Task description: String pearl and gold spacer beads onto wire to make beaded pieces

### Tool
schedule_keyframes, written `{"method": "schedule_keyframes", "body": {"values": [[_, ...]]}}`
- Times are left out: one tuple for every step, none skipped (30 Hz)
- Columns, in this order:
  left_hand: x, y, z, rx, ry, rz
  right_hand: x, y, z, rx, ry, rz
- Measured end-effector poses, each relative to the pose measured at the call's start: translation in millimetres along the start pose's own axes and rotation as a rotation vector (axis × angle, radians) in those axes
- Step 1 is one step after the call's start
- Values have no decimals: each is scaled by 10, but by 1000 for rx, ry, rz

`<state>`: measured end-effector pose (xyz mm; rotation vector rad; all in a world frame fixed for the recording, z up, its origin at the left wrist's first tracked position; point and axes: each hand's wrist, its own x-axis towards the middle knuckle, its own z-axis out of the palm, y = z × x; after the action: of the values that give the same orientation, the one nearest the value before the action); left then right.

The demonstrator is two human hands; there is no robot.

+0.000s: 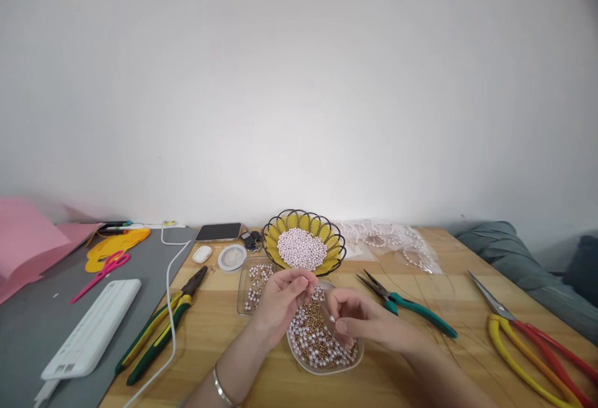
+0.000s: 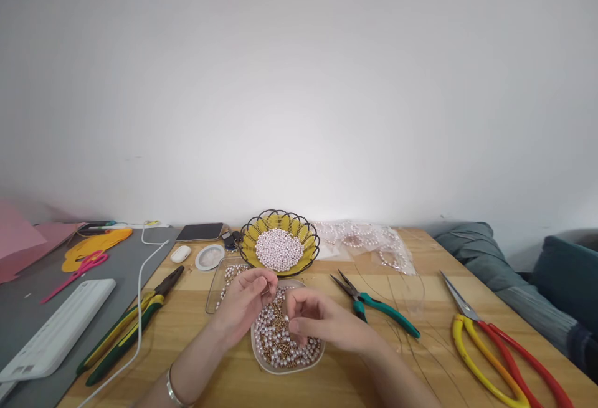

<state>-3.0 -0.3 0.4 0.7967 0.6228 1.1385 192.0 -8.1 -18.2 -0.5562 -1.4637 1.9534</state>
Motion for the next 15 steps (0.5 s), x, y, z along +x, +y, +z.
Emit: {"method": "schedule_keyframes", "body": {"values": [[-4, 1, 2, -2, -3, -2, 0, 5, -4, -2, -5, 3], [-8, 1, 4, -3, -7, -4, 0, 9, -9, -5, -13, 5], [-11, -1, 5, -5, -11, -6, 1, 14, -15, -6, -20, 6], [-12, -3, 6, -6, -15, -8, 1, 18, -20, -8, -29, 9], [-13, -6, 6, -8, -19, -10, 0, 23, -25, -11, -38, 13], [-12, -10, 4, -10, -23, -11, 0, 28, -28, -14, -42, 14], [-11, -15, 3, -12, -27, -12, -1, 33, -31, -14, -42, 13], [-9, -19, 2, -14, -30, -12, -2, 39, -32, -12, -42, 11], [-8, -23, 1, -17, -33, -11, -3, 45, -33, -8, -42, 8], [-8, -26, 0, -19, -36, -10, -3, 51, -32, -4, -43, 5], [-9, -28, 0, -21, -38, -10, -4, 56, -31, 1, -45, 3], [-11, -30, 0, -21, -41, -10, -4, 59, -30, 1, -49, 1], [-14, -32, 0, -22, -44, -9, -4, 61, -29, 0, -50, 1], [-18, -33, 0, -21, -49, -9, -3, 60, -28, -1, -50, 0], [-23, -34, 0, -20, -54, -8, -2, 57, -26, -2, -48, 1]]}}
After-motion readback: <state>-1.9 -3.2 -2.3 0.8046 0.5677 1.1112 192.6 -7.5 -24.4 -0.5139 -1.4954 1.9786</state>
